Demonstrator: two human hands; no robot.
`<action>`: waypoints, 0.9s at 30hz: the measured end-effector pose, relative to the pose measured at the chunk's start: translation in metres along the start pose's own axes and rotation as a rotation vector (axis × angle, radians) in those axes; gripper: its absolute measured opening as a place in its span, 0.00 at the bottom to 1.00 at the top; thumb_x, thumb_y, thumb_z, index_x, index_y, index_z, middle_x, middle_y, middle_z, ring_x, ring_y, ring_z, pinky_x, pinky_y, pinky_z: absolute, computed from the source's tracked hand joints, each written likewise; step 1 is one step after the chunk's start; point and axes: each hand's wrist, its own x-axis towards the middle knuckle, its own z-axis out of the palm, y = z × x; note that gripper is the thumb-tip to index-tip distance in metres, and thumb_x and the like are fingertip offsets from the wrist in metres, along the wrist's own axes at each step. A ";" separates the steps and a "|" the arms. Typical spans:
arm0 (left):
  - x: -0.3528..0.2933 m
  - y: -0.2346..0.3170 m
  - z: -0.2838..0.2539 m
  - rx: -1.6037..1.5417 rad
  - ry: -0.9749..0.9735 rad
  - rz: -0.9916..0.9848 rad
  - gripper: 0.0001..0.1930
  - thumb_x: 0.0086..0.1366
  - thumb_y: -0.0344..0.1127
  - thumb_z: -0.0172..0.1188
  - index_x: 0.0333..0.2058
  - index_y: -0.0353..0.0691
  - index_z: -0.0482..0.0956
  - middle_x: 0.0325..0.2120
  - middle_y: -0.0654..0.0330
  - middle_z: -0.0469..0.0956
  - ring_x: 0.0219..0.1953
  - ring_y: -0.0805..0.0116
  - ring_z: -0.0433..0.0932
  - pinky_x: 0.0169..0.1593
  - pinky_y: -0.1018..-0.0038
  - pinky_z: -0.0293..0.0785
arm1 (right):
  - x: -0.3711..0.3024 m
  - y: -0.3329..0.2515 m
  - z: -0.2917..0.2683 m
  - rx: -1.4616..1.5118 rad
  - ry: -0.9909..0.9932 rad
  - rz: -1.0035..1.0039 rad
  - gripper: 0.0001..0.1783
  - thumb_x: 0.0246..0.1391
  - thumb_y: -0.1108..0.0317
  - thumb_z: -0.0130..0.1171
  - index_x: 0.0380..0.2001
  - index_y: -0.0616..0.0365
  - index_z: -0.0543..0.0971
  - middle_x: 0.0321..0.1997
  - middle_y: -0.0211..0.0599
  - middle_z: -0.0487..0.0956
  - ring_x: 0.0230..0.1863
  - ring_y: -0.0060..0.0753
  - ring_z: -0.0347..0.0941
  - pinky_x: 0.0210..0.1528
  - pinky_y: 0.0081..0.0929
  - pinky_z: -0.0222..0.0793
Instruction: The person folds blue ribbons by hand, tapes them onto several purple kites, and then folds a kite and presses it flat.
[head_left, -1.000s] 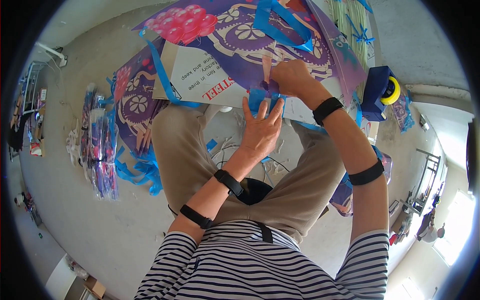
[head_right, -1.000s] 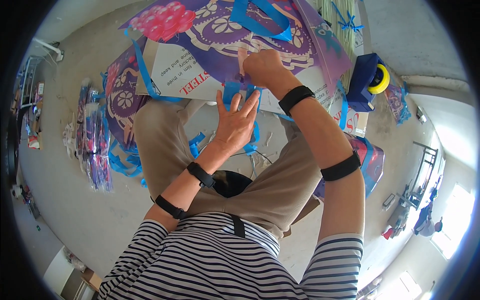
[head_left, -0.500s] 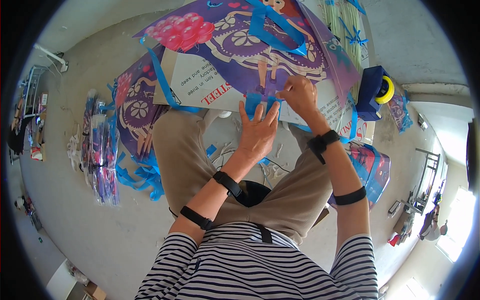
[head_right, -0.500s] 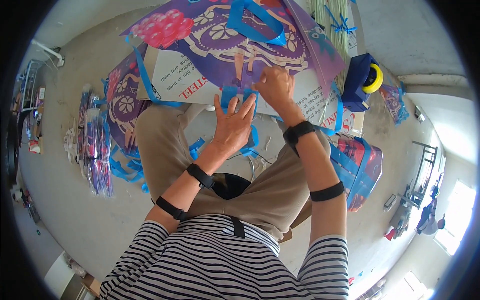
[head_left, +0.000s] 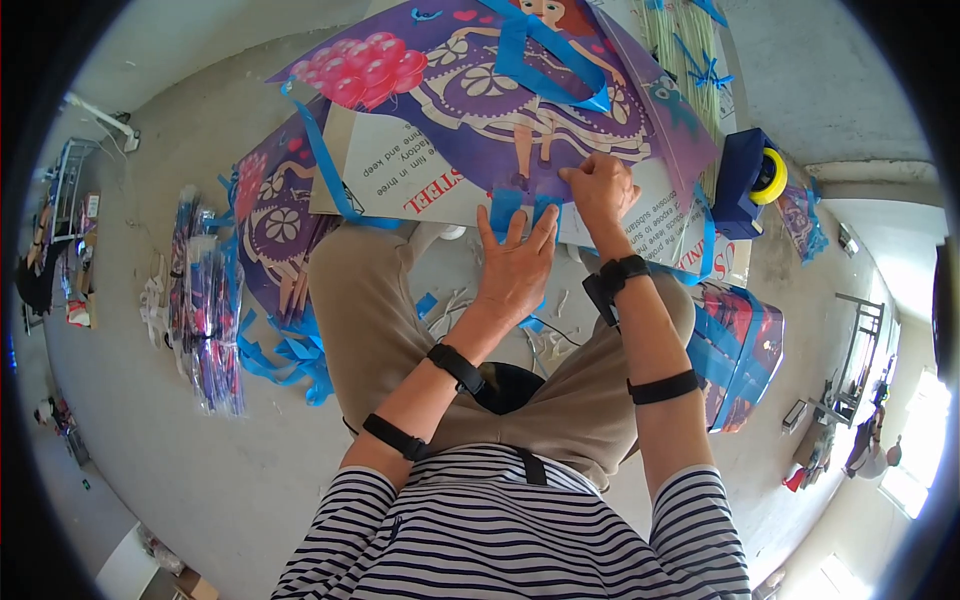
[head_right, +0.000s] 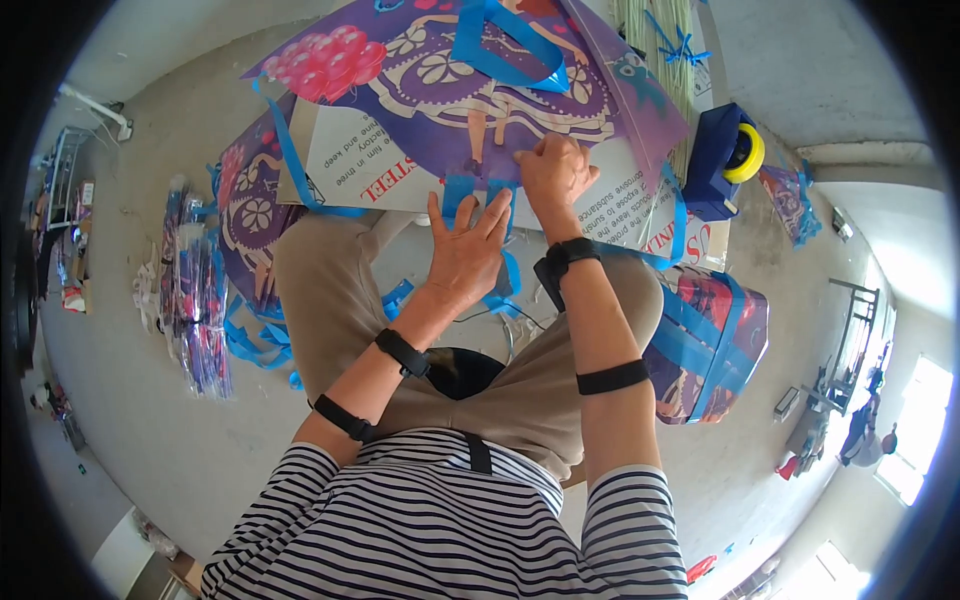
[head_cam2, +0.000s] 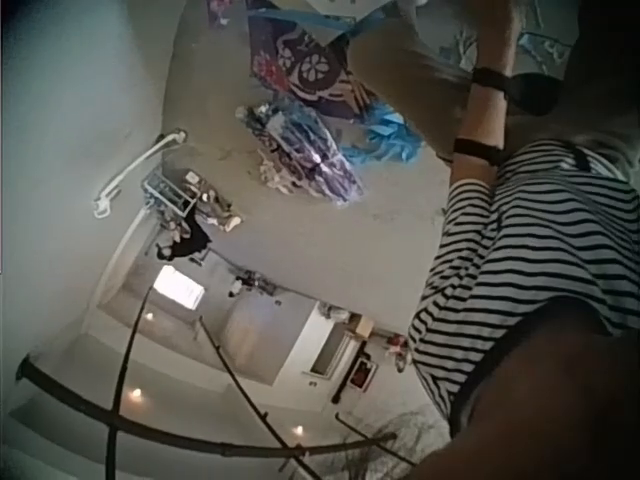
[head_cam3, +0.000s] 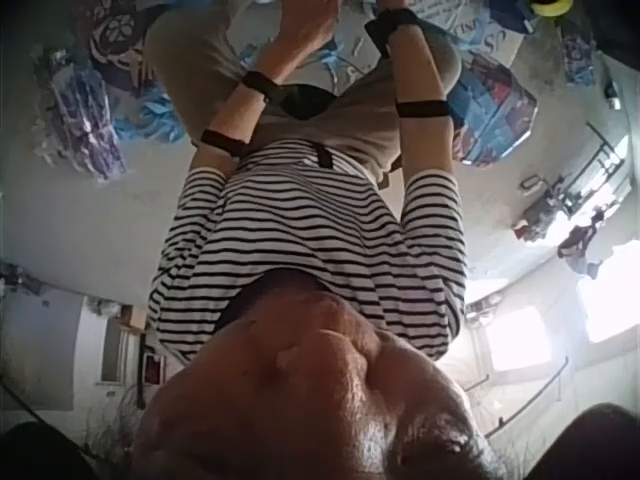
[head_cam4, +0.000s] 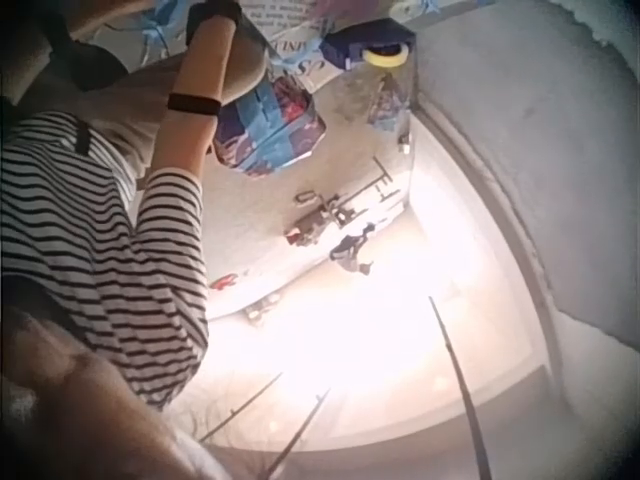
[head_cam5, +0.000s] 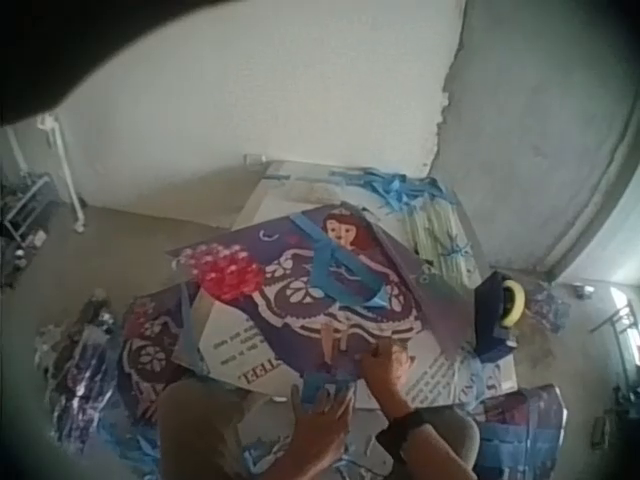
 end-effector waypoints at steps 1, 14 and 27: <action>0.001 0.001 0.000 0.000 0.005 0.000 0.29 0.52 0.33 0.62 0.56 0.36 0.76 0.64 0.68 0.63 0.57 0.54 0.64 0.64 0.28 0.43 | -0.003 0.000 0.000 0.003 0.000 -0.002 0.15 0.33 0.55 0.77 0.20 0.49 0.82 0.34 0.31 0.81 0.46 0.40 0.72 0.49 0.42 0.57; -0.001 0.002 -0.003 0.033 -0.042 0.000 0.33 0.54 0.34 0.62 0.61 0.36 0.70 0.64 0.64 0.63 0.60 0.54 0.65 0.64 0.26 0.41 | -0.008 -0.015 0.001 -0.008 -0.061 0.019 0.17 0.31 0.53 0.77 0.22 0.49 0.84 0.32 0.31 0.83 0.48 0.41 0.73 0.48 0.42 0.58; 0.000 0.001 -0.012 -0.017 -0.025 0.003 0.29 0.56 0.30 0.59 0.59 0.36 0.71 0.54 0.59 0.69 0.57 0.53 0.68 0.63 0.23 0.40 | -0.010 -0.010 -0.007 0.105 -0.025 0.066 0.17 0.35 0.52 0.75 0.21 0.52 0.83 0.34 0.35 0.83 0.47 0.44 0.72 0.48 0.42 0.57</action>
